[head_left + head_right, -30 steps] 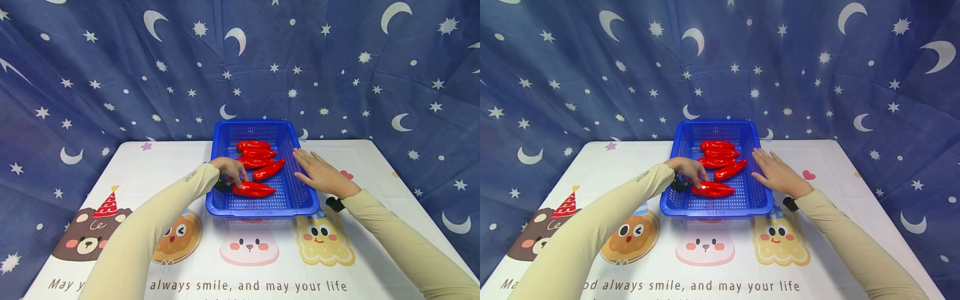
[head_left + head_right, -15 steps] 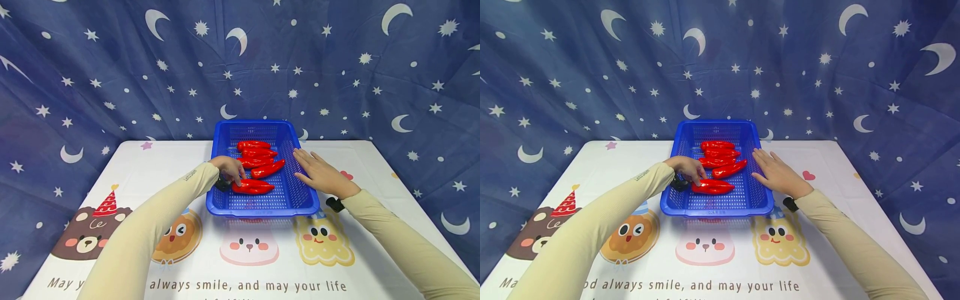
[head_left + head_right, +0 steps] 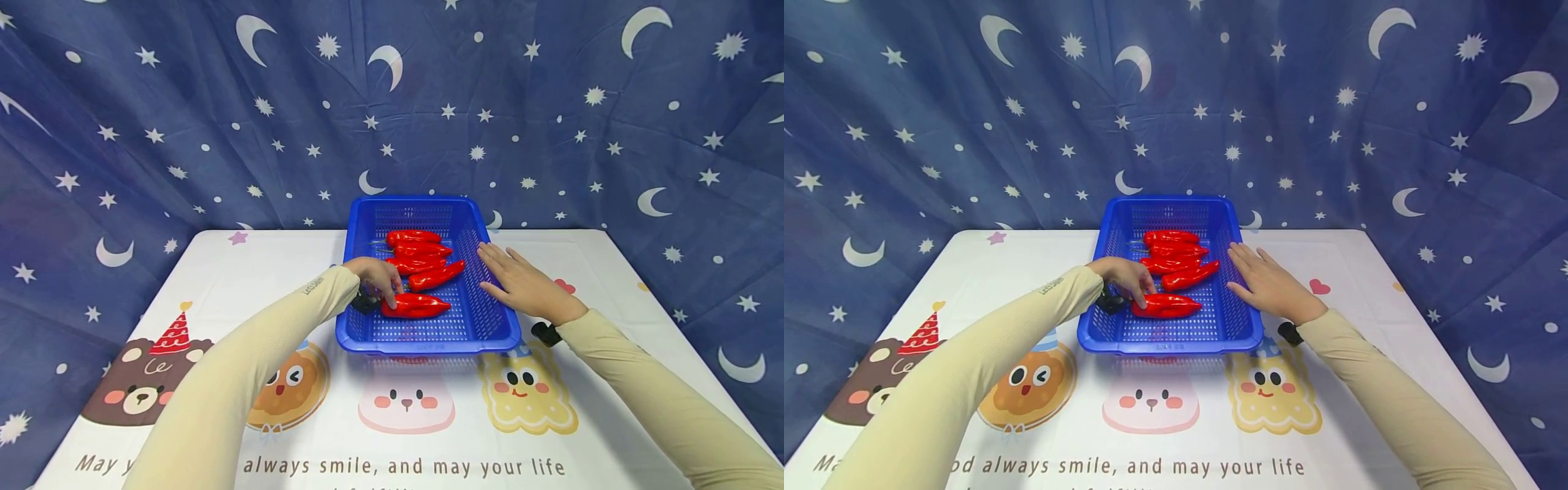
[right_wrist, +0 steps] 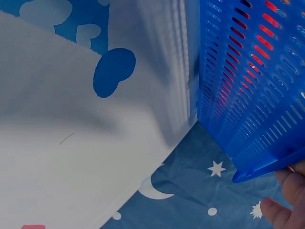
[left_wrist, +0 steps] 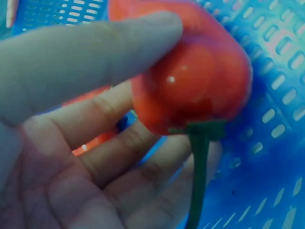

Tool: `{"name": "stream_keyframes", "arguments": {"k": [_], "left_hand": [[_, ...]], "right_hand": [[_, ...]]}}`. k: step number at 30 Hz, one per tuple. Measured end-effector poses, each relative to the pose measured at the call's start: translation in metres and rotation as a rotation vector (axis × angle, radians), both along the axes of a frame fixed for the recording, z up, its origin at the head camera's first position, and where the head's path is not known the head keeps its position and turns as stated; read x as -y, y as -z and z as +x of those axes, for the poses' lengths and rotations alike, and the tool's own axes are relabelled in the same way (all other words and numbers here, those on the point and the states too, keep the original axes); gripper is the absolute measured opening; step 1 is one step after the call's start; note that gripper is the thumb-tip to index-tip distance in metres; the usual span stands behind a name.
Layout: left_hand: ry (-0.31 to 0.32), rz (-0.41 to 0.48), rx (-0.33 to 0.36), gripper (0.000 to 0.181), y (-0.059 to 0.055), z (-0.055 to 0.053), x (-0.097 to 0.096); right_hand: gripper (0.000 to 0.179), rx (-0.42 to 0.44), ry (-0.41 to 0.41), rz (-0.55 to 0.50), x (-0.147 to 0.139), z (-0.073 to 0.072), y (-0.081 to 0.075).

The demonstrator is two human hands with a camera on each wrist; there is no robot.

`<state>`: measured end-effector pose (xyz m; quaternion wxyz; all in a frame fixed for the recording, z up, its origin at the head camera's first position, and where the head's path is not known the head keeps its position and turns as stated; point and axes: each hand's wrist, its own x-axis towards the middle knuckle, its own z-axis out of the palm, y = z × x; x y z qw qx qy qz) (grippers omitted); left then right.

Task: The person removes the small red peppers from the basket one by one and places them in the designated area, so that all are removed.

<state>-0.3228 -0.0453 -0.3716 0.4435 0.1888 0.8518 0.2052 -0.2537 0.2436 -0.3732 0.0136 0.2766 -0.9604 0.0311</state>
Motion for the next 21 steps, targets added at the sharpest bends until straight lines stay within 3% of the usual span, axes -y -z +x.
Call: {"name": "stream_keyframes", "arguments": {"k": [1, 3, 6, 8, 10, 11, 13, 15, 17, 18, 21], "left_hand": [[-0.005, -0.004, 0.0, 0.04, 0.001, 0.0, -0.001], [0.018, 0.014, 0.007, 0.04, 0.017, -0.013, 0.0], [0.046, 0.033, 0.008, 0.042, 0.062, -0.046, -0.001], [0.075, 0.056, 0.014, 0.042, 0.083, -0.063, 0.0], [0.06, 0.032, -0.007, 0.04, 0.069, -0.05, -0.003], [0.064, 0.042, -0.009, 0.042, 0.074, -0.055, -0.002], [0.039, 0.019, -0.009, 0.039, 0.043, -0.032, -0.003], [0.031, 0.02, -0.013, 0.037, 0.026, -0.02, -0.004], [0.024, 0.024, -0.011, 0.036, 0.025, -0.02, -0.003], [0.02, 0.011, -0.027, 0.033, 0.011, -0.008, -0.003], [-0.012, 0.007, -0.038, 0.031, 0.005, -0.002, -0.003]], "right_hand": [[0.068, 0.002, 0.001, 0.0, 0.0, 0.0, 0.0], [0.068, 0.004, 0.002, -0.001, 0.0, 0.0, 0.0], [0.068, 0.008, 0.0, -0.002, 0.001, 0.0, 0.0], [0.068, 0.007, -0.002, -0.003, 0.0, 0.0, -0.001], [0.067, 0.006, -0.004, -0.001, 0.0, 0.0, -0.001], [0.067, 0.006, -0.004, 0.001, 0.0, 0.0, -0.001], [0.067, 0.005, -0.002, 0.006, 0.0, 0.001, -0.001], [0.067, 0.005, 0.001, 0.016, 0.0, 0.001, -0.001], [0.067, 0.002, 0.004, 0.024, 0.0, 0.001, -0.001], [0.068, 0.0, 0.005, 0.026, 0.0, 0.001, -0.001], [0.069, 0.0, 0.008, 0.032, 0.001, 0.002, -0.002]]}}
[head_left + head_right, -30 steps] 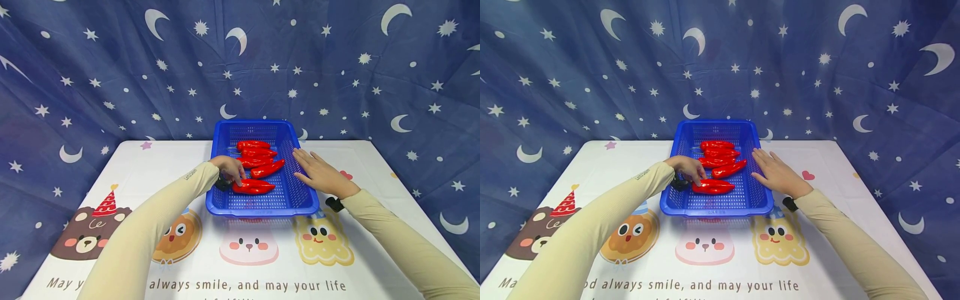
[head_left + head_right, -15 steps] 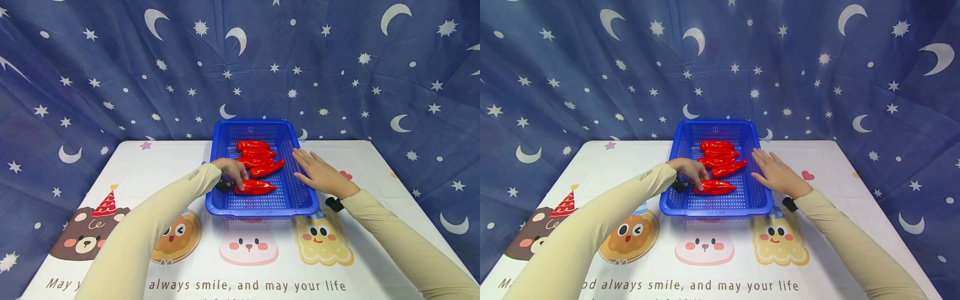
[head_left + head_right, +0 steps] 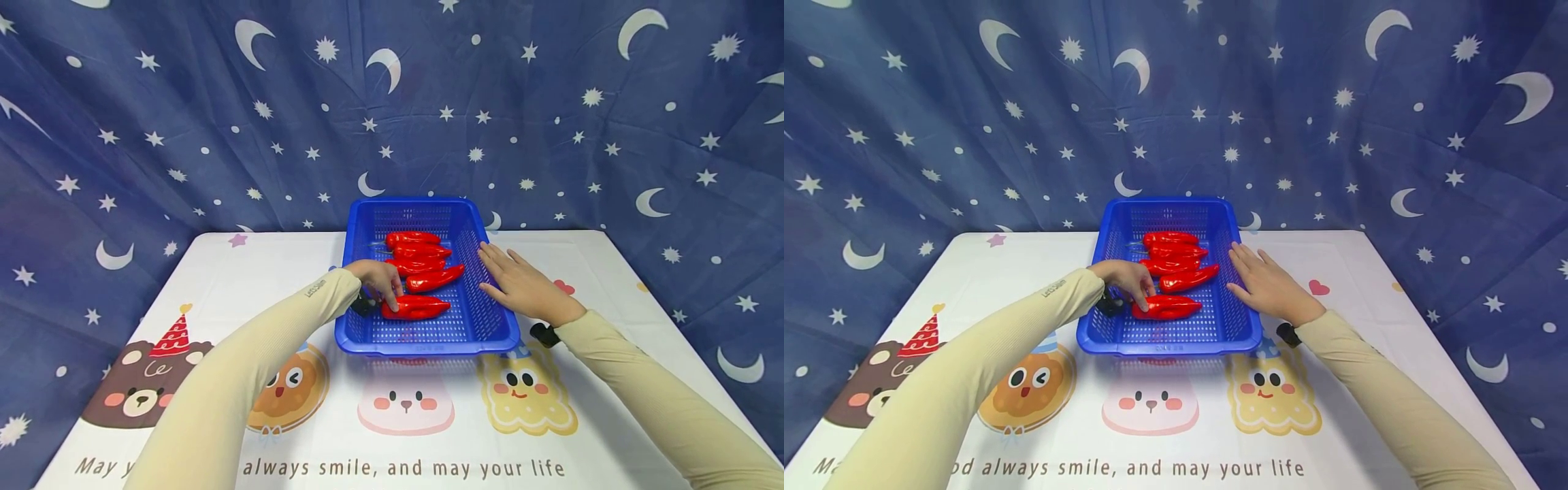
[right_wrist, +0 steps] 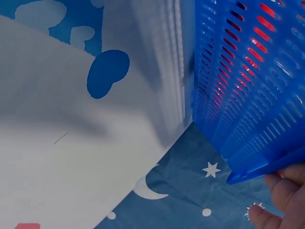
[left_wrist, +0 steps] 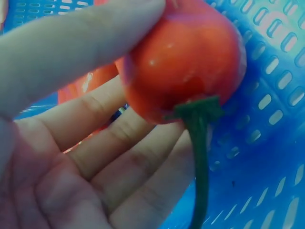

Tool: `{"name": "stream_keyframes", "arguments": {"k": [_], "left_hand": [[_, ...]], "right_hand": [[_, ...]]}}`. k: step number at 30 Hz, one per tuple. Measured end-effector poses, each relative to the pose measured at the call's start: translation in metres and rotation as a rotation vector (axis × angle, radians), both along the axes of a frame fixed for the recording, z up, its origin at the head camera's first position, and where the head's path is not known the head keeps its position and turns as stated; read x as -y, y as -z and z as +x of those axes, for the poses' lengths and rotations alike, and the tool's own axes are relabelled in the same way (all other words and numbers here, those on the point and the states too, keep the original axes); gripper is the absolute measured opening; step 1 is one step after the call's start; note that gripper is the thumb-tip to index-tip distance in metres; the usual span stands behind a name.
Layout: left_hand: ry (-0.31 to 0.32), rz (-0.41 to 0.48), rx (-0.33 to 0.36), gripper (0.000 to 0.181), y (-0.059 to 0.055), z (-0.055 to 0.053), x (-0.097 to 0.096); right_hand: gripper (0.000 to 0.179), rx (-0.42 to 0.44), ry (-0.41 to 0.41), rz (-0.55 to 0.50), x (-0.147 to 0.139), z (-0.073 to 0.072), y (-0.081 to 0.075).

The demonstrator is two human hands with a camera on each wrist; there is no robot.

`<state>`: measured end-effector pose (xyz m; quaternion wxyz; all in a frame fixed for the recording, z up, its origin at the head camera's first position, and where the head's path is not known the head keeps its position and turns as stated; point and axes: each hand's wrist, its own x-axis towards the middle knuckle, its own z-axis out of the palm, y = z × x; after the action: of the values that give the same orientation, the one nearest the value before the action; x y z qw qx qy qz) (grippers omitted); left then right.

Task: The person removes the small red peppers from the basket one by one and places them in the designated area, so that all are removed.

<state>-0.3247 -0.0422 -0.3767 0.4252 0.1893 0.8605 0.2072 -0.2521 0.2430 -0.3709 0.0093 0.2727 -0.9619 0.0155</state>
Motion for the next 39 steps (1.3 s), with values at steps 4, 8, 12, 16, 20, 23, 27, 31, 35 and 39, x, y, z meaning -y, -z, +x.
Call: {"name": "stream_keyframes", "arguments": {"k": [4, 8, 12, 16, 20, 23, 27, 31, 35, 39], "left_hand": [[-0.009, 0.022, 0.003, 0.03, -0.003, 0.003, 0.001], [-0.002, 0.039, 0.003, 0.029, -0.003, 0.003, 0.002], [-0.004, 0.058, -0.008, 0.029, -0.003, 0.003, 0.004], [-0.005, 0.09, -0.002, 0.029, -0.003, 0.002, 0.005], [0.0, 0.129, 0.025, 0.032, -0.003, 0.001, 0.007], [-0.004, 0.152, 0.026, 0.035, -0.005, 0.001, 0.008], [-0.026, 0.168, 0.015, 0.039, -0.01, 0.001, 0.011], [-0.053, 0.195, 0.014, 0.043, -0.017, 0.002, 0.013], [-0.064, 0.224, 0.009, 0.042, -0.024, 0.002, 0.016], [-0.083, 0.253, 0.011, 0.04, -0.033, 0.001, 0.02]], "right_hand": [[0.069, 0.009, 0.005, -0.001, 0.001, 0.001, -0.001], [0.07, 0.021, 0.01, -0.006, 0.001, 0.001, 0.0], [0.07, 0.031, 0.014, -0.017, 0.001, 0.002, 0.0], [0.07, 0.042, 0.019, -0.025, 0.002, 0.002, 0.0], [0.07, 0.049, 0.022, -0.03, 0.002, 0.002, 0.001], [0.07, 0.047, 0.021, -0.031, 0.002, 0.002, 0.001], [0.07, 0.045, 0.02, -0.038, 0.002, 0.002, 0.001], [0.07, 0.049, 0.02, -0.044, 0.002, 0.003, 0.0], [0.07, 0.048, 0.02, -0.039, 0.002, 0.002, -0.001], [0.069, 0.041, 0.017, -0.039, 0.002, 0.002, -0.001]]}}
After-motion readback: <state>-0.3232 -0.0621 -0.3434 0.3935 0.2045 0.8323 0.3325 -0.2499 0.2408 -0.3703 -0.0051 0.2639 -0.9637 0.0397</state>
